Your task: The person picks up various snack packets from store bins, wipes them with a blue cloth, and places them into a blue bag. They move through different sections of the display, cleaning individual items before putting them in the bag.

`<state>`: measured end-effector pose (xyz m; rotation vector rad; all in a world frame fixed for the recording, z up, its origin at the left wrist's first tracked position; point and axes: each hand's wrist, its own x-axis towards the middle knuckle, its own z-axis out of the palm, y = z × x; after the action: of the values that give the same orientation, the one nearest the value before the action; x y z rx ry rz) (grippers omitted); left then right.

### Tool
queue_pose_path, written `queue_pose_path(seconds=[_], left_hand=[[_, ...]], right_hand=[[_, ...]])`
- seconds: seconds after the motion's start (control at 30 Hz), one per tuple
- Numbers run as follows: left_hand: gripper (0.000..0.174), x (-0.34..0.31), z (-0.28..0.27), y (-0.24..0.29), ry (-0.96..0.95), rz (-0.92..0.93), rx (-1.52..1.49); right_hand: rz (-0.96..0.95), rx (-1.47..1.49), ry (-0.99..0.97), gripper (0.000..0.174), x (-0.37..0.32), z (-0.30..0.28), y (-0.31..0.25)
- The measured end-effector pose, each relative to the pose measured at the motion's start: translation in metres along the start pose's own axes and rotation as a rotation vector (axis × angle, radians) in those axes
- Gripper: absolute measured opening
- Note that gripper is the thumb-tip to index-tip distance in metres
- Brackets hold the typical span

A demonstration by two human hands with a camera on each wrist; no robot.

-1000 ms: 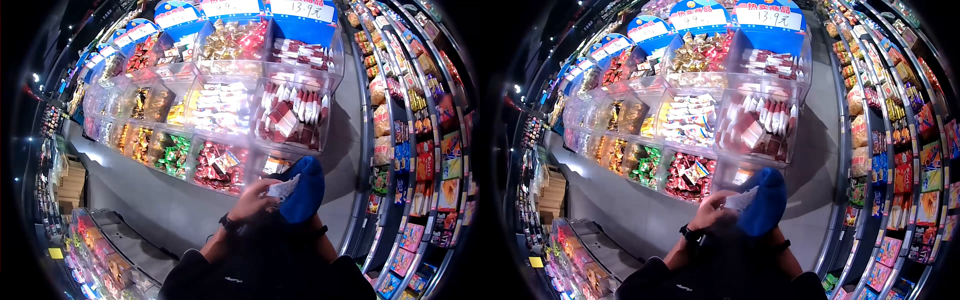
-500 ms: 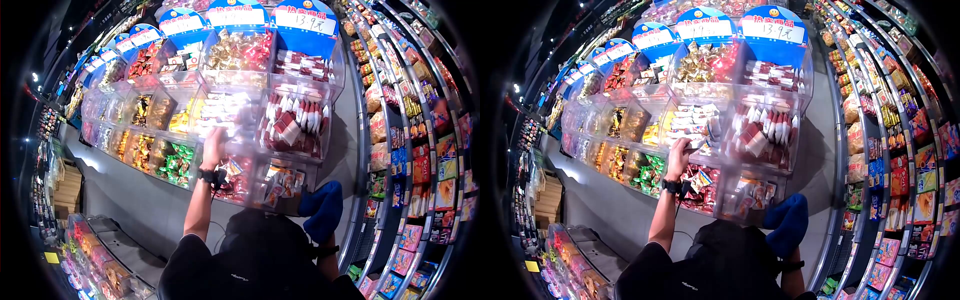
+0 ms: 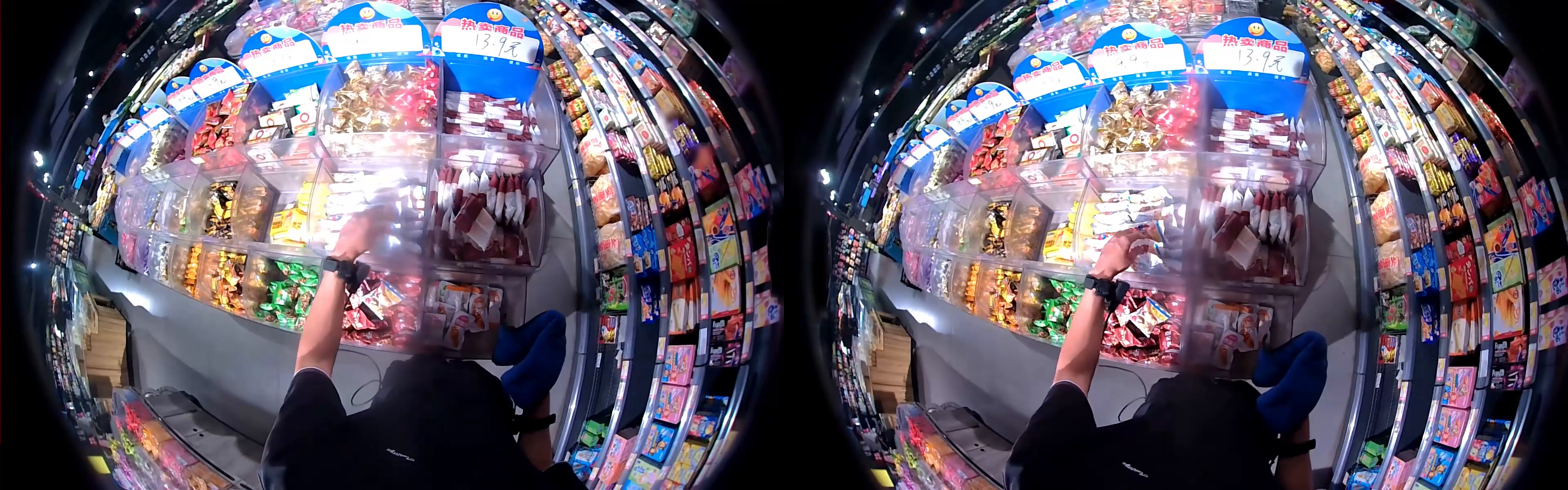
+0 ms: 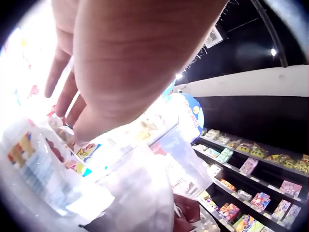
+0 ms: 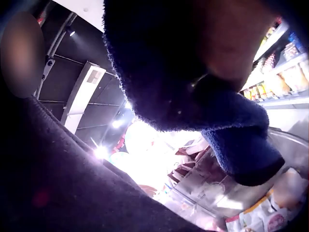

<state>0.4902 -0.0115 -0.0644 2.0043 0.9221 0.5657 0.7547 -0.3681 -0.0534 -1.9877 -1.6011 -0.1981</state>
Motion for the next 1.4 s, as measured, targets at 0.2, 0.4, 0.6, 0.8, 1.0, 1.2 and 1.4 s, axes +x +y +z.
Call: queue_pose_path(seconds=[0.2, 0.4, 0.6, 0.8, 1.0, 1.2, 1.4], left_hand=[[0.026, 0.034, 0.025, -0.122, 0.005, 0.069, 0.369], [0.032, 0.035, 0.028, -0.126, 0.003, 0.232, 0.477], [0.026, 0.009, 0.013, -0.05, 0.161, 0.263, 0.477], [0.016, -0.049, 0.023, 0.001, 0.486, 0.153, 0.192], [0.033, -0.104, 0.094, 0.063, 0.161, -0.113, -0.851], [0.033, -0.123, 0.162, 0.131, -0.024, -0.039, -0.908], [0.039, -0.118, 0.179, 0.164, -0.071, -0.156, -0.918]], right_hand=[[0.064, 0.002, 0.04, 0.088, 0.006, -0.004, -0.017], [0.354, 0.124, -0.096, 0.088, 0.0, -0.003, -0.021], [0.44, 0.196, -0.076, 0.075, 0.004, -0.003, -0.024], [0.459, 0.617, 0.036, 0.06, 0.026, -0.004, -0.029], [0.519, 1.539, 0.026, 0.032, 0.082, -0.013, -0.076], [0.22, 1.64, -0.085, 0.033, 0.098, -0.041, -0.101], [0.296, 1.348, -0.169, 0.031, 0.085, -0.046, -0.052]])
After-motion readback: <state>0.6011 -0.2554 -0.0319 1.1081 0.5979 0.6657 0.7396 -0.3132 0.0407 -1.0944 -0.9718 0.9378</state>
